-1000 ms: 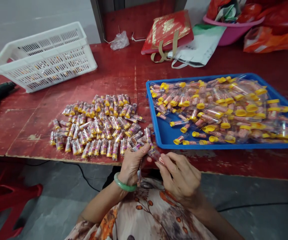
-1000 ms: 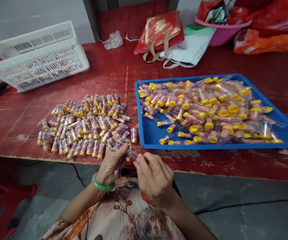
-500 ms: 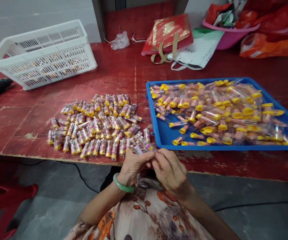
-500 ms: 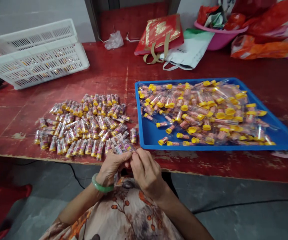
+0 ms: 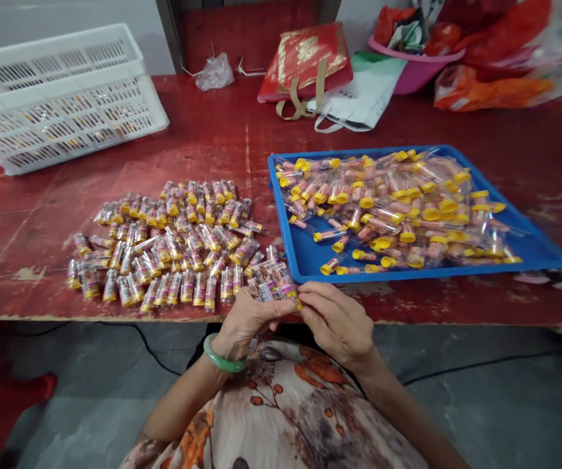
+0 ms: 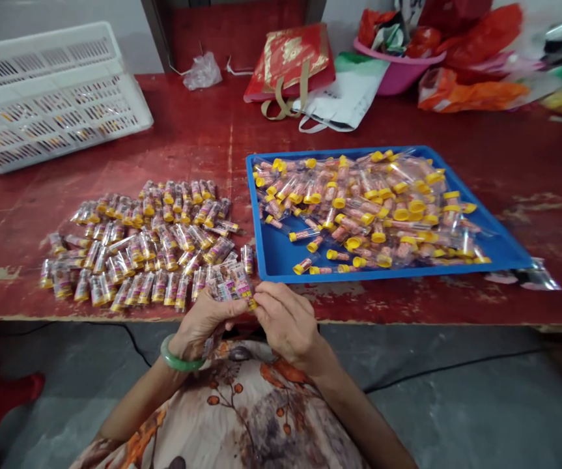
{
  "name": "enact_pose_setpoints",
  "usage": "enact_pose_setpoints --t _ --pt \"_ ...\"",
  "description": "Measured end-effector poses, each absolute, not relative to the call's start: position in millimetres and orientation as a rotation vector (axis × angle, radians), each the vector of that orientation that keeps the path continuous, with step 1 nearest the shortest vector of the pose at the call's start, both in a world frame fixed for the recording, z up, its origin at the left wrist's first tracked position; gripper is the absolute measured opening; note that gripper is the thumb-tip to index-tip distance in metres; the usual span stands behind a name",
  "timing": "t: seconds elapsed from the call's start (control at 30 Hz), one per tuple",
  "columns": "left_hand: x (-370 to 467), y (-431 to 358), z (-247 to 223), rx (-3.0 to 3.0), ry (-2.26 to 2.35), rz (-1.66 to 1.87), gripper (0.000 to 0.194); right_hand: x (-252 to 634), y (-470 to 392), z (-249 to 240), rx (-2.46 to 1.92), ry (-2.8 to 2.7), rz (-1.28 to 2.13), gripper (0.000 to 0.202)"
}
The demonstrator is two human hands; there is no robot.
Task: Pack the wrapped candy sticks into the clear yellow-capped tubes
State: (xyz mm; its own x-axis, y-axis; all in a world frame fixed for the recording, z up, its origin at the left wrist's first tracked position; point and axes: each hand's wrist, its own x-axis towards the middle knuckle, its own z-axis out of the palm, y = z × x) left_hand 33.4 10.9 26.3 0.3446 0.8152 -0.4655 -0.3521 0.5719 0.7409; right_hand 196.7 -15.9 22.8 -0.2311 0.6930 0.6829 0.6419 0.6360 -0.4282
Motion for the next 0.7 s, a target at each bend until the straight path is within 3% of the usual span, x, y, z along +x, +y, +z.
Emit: enact_pose_setpoints --t 0.2,0.47,0.7 --pt "36.9 6.7 27.6 0.633 0.915 0.834 0.035 201.2 -18.4 -4.2 -1.052 -1.945 -0.175 0.034" --pt "31.2 10.1 32.6 0.701 0.937 0.774 0.034 192.9 -16.6 13.9 -1.106 -1.829 0.07 0.026" --pt "23.3 9.1 30.9 0.876 0.957 0.696 0.056 189.3 -20.6 19.7 -1.113 -1.752 0.12 0.028"
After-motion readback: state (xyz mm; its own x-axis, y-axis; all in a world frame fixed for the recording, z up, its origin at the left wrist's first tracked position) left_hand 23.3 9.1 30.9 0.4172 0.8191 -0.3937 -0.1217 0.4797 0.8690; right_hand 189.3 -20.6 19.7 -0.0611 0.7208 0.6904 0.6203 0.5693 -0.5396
